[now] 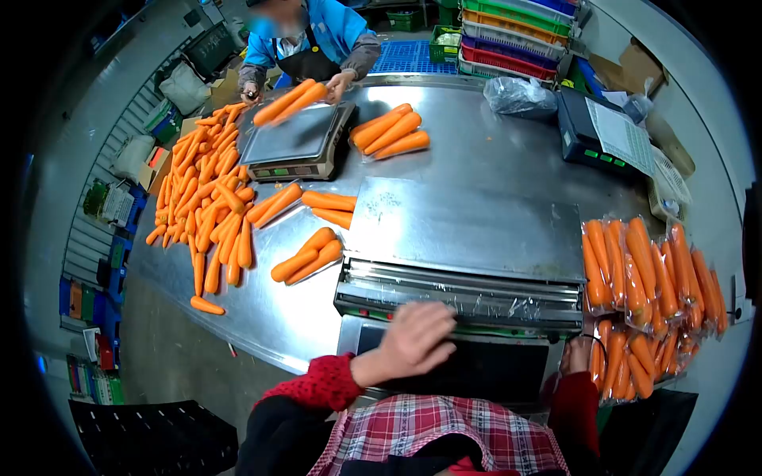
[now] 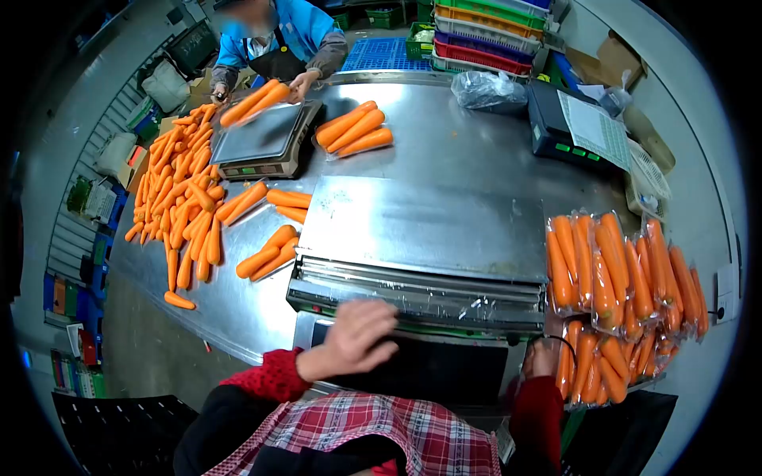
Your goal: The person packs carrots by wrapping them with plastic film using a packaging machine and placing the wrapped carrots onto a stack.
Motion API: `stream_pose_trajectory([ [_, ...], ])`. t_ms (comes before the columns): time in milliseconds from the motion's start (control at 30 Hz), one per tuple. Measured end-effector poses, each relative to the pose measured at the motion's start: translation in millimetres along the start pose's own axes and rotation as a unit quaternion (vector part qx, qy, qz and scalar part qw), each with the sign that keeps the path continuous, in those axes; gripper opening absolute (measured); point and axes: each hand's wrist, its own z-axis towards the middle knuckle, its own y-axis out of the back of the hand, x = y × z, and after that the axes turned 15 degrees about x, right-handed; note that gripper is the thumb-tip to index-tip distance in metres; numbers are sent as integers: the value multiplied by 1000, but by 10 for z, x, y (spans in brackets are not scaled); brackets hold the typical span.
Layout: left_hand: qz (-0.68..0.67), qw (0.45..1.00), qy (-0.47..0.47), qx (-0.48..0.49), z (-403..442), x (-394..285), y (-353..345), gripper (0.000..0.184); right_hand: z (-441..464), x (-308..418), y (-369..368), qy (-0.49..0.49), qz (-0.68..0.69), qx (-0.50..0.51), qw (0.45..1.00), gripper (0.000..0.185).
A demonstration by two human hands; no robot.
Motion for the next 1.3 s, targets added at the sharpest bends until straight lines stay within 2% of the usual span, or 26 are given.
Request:
stream_pose_trajectory([
  [33,9,1000,12,-26,63,163,191,47,131,-90,122,-70,-43,1,997,12],
  [100,52,989,81,-110,186,541,482,49,-244,332,-225,-29,-55,-21,998,36],
  [133,88,981,129,-111,252,849,672,52,-294,394,-220,-16,-48,-47,998,37],
  [167,116,970,187,-107,335,1196,782,55,-405,580,-249,45,-72,-98,992,35],
  [233,279,933,172,-150,532,1640,1025,66,-428,790,-368,111,-48,-108,987,31],
  [267,316,918,193,-145,615,1836,1110,73,-397,875,-405,107,-49,-110,987,31],
  [300,350,902,210,-139,707,2000,1155,81,-370,952,-451,176,-33,-111,978,29],
  [333,352,892,264,-101,796,2116,1133,89,-365,1046,-486,244,-20,-111,963,27],
  [367,352,879,316,-62,882,2208,1095,97,-375,1172,-558,272,-7,-61,960,25],
  [400,225,886,403,35,1016,2258,1084,108,-429,1330,-709,261,3,-58,964,26],
  [433,217,885,408,60,1077,2324,955,110,-467,1452,-868,251,13,-55,966,28],
  [500,113,874,452,134,1274,2191,805,109,-439,1536,-1008,262,15,40,964,23],
  [533,130,860,470,151,1362,2087,753,110,-437,1546,-1125,271,-1,31,962,21],
  [633,159,863,438,197,1456,1956,705,111,-541,1599,-1314,265,-124,50,955,17],
  [700,129,870,419,226,1433,1873,705,112,-656,1650,-1493,275,-182,61,942,14],
  [767,78,924,260,269,1333,1783,628,112,-713,1830,-1775,258,-223,92,935,13],
  [800,26,921,242,305,1363,1645,602,113,-613,1849,-1905,273,-187,133,934,12],
  [833,-1,930,180,320,1372,1524,565,107,-432,1875,-1990,348,-288,143,881,14],
  [900,-4,942,140,304,1337,1393,368,90,-250,2123,-2443,479,-351,135,793,24],
  [933,-9,943,135,305,1290,1323,289,90,-163,2209,-2603,491,-361,146,779,28],
  [967,14,954,143,265,1233,1267,243,80,112,2135,-2712,518,-371,140,758,35],
  [1000,40,962,151,224,1172,1224,198,72,237,2089,-2795,491,-373,171,768,41],
  [1033,80,971,121,189,1099,1200,117,64,407,1965,-2852,430,-336,212,810,42],
  [1133,129,975,120,133,1110,1103,0,63,384,1893,-2937,396,-325,231,827,40],
  [1200,128,976,125,124,1169,1032,-33,65,316,1879,-2939,315,-280,247,872,39],
  [1300,109,974,141,138,1202,1006,-28,68,177,1949,-2976,366,-374,202,828,37],
])
